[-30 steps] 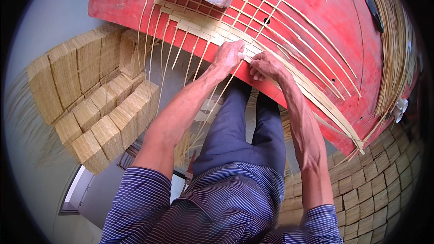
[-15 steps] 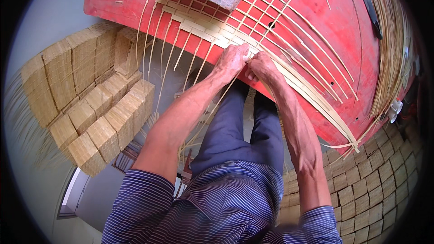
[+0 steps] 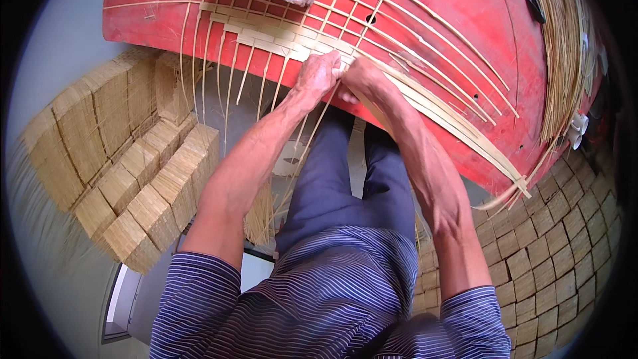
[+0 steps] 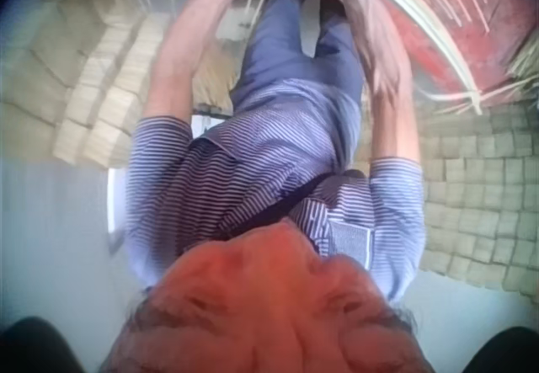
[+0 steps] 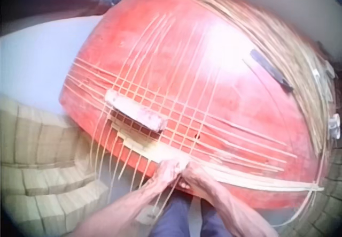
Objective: The person weaves thin bamboo strips into a mat on a red workbench. They repeatedly pick up strips, interlace them with existing rows, and press them down to maintain alignment.
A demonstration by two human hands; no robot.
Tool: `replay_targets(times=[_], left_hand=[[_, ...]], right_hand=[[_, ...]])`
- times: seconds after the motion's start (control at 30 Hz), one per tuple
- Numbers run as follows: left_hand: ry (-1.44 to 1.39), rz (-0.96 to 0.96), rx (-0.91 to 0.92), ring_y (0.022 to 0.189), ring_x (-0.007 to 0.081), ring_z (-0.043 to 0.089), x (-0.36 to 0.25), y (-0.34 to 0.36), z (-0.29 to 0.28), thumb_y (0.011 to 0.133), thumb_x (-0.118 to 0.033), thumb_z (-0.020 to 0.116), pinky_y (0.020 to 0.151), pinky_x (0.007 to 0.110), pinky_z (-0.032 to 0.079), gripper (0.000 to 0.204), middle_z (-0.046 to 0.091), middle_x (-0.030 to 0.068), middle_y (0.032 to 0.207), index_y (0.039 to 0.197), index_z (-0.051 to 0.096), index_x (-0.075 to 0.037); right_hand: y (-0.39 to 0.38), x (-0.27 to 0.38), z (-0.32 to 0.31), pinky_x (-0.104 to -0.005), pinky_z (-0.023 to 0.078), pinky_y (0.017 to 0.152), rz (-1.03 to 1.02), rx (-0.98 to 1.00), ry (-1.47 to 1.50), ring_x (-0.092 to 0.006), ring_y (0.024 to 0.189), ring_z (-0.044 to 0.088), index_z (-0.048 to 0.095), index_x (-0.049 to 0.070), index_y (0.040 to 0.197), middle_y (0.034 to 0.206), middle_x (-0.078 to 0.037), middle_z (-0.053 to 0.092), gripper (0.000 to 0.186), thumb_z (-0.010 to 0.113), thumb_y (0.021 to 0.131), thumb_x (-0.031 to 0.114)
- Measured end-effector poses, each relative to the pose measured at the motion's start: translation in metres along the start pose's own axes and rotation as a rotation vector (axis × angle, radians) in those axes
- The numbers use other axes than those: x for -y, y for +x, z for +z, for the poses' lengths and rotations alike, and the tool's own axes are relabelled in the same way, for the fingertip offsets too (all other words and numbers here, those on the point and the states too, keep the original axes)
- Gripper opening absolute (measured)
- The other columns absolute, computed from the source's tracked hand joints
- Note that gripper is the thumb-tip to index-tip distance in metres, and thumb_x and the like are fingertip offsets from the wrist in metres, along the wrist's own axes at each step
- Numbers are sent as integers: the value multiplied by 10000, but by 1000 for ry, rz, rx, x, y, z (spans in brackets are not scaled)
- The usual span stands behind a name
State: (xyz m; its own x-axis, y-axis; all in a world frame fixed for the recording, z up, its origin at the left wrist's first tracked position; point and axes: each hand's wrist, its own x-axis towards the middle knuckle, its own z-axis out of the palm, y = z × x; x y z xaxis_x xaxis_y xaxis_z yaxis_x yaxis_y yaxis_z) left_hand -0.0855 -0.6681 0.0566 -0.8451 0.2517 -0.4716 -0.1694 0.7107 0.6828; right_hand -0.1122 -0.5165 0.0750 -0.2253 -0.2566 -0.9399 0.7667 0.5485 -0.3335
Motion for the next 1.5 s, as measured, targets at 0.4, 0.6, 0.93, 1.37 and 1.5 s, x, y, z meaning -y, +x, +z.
replay_targets(times=[0.4, 0.6, 0.93, 1.37, 1.5], left_hand=[[74, -261, 243, 773, 344, 673, -1, 6, -6, 808, -167, 752, 689, 458, 520, 261, 688, 184, 819, 947, 571, -41], [540, -157, 292, 902, 380, 691, -76, -2, 38, 834, -307, 732, 777, 489, 555, 329, 706, 199, 890, 999, 627, -43], [101, 2, 156, 649, 286, 572, -109, -14, 133, 849, -167, 708, 632, 417, 458, 211, 574, 171, 682, 841, 573, -5], [100, 93, 94, 761, 431, 626, -101, -13, 141, 849, -135, 671, 682, 481, 481, 177, 621, 213, 767, 906, 568, -2], [121, 109, 61, 790, 441, 635, -101, -14, 143, 834, -122, 667, 696, 494, 488, 174, 633, 224, 784, 921, 574, -5]], right_hand=[[-147, -236, -126, -450, 462, 612, -224, -224, -247, -310, 574, 575, 629, -49, 755, 621, -175, 590, 403, 649, 904, 325], [-113, -265, -130, -409, 491, 591, -263, -298, -374, -249, 549, 617, 644, -26, 730, 570, -147, 610, 434, 597, 958, 340], [-107, -252, -142, -363, 540, 506, -11, -200, -156, -207, 507, 659, 702, -27, 796, 599, -119, 670, 356, 643, 926, 299], [-108, -242, -150, -343, 519, 461, -2, -49, -51, -213, 528, 667, 669, -55, 818, 646, -134, 680, 311, 618, 927, 232], [-98, -208, -140, -360, 587, 508, -56, 43, -38, -238, 576, 701, 642, -78, 849, 706, -173, 704, 231, 547, 905, 124]])
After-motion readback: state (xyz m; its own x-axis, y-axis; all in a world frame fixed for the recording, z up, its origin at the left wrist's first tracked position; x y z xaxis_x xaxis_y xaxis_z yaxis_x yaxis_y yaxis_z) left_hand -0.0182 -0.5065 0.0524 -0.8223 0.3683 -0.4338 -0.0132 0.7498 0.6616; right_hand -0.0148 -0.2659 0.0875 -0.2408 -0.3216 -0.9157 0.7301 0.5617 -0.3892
